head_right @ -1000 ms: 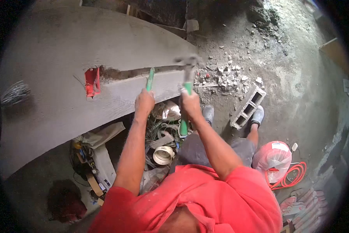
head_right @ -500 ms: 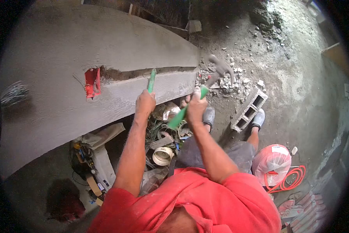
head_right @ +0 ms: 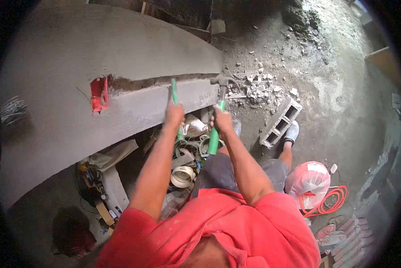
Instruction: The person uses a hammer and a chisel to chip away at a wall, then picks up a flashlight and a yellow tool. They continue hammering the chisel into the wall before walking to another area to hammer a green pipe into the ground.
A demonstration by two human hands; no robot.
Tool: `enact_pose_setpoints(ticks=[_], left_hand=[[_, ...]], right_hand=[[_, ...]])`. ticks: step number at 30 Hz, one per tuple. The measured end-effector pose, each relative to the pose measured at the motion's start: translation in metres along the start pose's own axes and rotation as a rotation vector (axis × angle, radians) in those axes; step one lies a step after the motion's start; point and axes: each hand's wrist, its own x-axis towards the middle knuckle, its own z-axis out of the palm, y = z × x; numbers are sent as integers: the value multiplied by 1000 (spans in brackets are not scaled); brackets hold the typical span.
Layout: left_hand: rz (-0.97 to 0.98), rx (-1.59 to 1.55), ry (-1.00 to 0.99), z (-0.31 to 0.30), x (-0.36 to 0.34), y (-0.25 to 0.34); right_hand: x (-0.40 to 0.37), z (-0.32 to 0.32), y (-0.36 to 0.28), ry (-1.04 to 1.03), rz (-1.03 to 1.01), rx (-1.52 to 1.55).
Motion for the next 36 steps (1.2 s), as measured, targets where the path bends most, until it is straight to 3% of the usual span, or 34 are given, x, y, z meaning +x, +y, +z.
enact_pose_setpoints(ticks=[2,4,6,7,10,12,14,15,18,22,24,26,28,30,33,35,36], left_hand=[[239,206,373,41,44,-40],[210,100,285,15,7,-14],[51,-176,-47,-18,-11,-2],[18,-249,-122,-33,-22,10],[-58,-270,-172,-50,-23,22],[-55,-257,-162,-48,-24,24],[-37,-253,-142,-43,-25,27],[-28,-245,-144,-43,-24,31],[-47,-257,-122,-45,-23,32],[-24,-147,-126,-29,-16,18],[-31,-141,-94,-29,-17,19],[-45,-161,-106,-32,-16,16],[-32,-187,-134,-31,-16,20],[-60,-157,-106,-33,-19,25],[-53,-167,-112,-31,-15,20],[-54,-175,-106,-30,-14,17],[-42,-165,-99,-31,-15,20]], right_hand=[[-7,-7,-20,75,26,-116],[-9,-19,-28,51,10,-63],[-10,-18,-34,109,-55,63],[-5,-12,-33,123,-81,132],[-12,35,-20,169,-125,290],[-2,70,13,40,-101,73],[-1,84,2,-296,-66,-494],[-3,85,-6,-294,-74,-485],[-3,64,-20,-51,-27,-170],[-13,37,-41,81,-192,530],[-16,64,-14,108,-210,435],[6,71,14,-266,-121,-363],[10,59,11,-199,70,-142],[2,33,-2,-162,84,-74],[-8,18,-17,-35,16,124],[-12,40,-19,72,-100,605],[-4,61,5,53,-67,538]])
